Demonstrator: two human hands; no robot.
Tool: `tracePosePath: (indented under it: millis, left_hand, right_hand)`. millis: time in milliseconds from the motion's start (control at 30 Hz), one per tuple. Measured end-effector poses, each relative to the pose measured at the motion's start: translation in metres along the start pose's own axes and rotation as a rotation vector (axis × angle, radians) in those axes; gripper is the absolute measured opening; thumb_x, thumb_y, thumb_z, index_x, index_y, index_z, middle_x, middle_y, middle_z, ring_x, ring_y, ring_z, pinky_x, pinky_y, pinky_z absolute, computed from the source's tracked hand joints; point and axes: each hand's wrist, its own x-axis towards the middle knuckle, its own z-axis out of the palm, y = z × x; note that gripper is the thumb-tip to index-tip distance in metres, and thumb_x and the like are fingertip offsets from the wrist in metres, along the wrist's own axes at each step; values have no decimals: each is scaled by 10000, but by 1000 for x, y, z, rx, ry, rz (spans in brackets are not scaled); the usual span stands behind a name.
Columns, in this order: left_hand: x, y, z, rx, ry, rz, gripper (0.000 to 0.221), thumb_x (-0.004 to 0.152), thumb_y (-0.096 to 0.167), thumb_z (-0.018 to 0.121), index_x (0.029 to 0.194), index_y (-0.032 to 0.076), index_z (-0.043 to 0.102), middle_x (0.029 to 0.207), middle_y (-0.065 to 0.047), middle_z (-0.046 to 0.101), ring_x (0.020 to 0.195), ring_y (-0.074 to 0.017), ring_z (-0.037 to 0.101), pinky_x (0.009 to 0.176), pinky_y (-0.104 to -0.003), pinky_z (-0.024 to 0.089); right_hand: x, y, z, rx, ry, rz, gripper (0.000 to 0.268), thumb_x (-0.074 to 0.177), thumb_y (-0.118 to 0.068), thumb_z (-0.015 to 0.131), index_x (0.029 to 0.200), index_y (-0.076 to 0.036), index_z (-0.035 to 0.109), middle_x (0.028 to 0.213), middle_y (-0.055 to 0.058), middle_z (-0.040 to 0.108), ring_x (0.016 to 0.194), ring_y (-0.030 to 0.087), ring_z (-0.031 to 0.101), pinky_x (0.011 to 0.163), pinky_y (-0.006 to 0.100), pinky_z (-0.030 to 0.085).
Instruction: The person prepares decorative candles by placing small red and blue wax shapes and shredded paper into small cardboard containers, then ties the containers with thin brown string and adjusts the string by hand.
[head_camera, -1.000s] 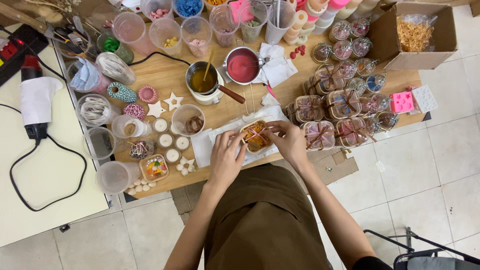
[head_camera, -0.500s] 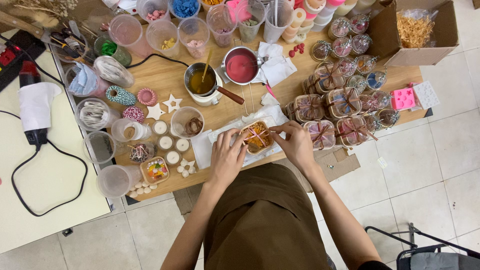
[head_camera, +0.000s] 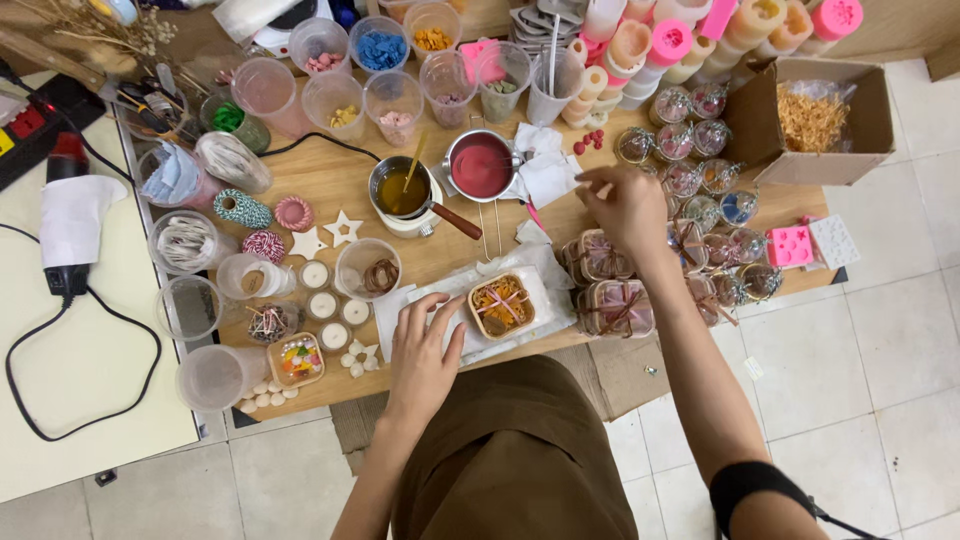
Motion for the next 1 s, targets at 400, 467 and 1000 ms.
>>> tracePosePath:
  millis: [400, 467, 1000]
  left_hand:
    - [-22, 50, -4, -52, 98, -153, 336, 915, 140, 692, 1243, 73, 677, 1230, -91, 615, 1156, -313, 572, 955, -431, 482]
    - [-22, 50, -4, -56, 87, -187, 343, 917, 146, 693, 1253, 81, 675, 1223, -86, 622, 1145, -309, 580, 949, -432, 486]
    - [78, 67, -14, -305, 116, 226, 1136, 704, 343, 950, 1579, 26, 297, 1578, -192, 454, 1463, -380, 447, 1211, -477, 359]
  right_hand:
    - [101, 112, 209, -467, -149, 228, 127, 873, -308, 771, 945, -214, 819, 1108, 63, 733, 1026, 305, 703, 844, 492, 555]
    - [102, 108, 188, -456, -134, 201, 140, 851, -311, 772, 933, -211, 825, 1054, 83, 748, 959, 300, 727, 831, 446, 571]
    - [-111, -39, -17, 1850, -465, 664, 155, 1019, -230, 636, 1046, -86, 685, 844, -21, 635, 753, 112, 533, 728, 300, 464]
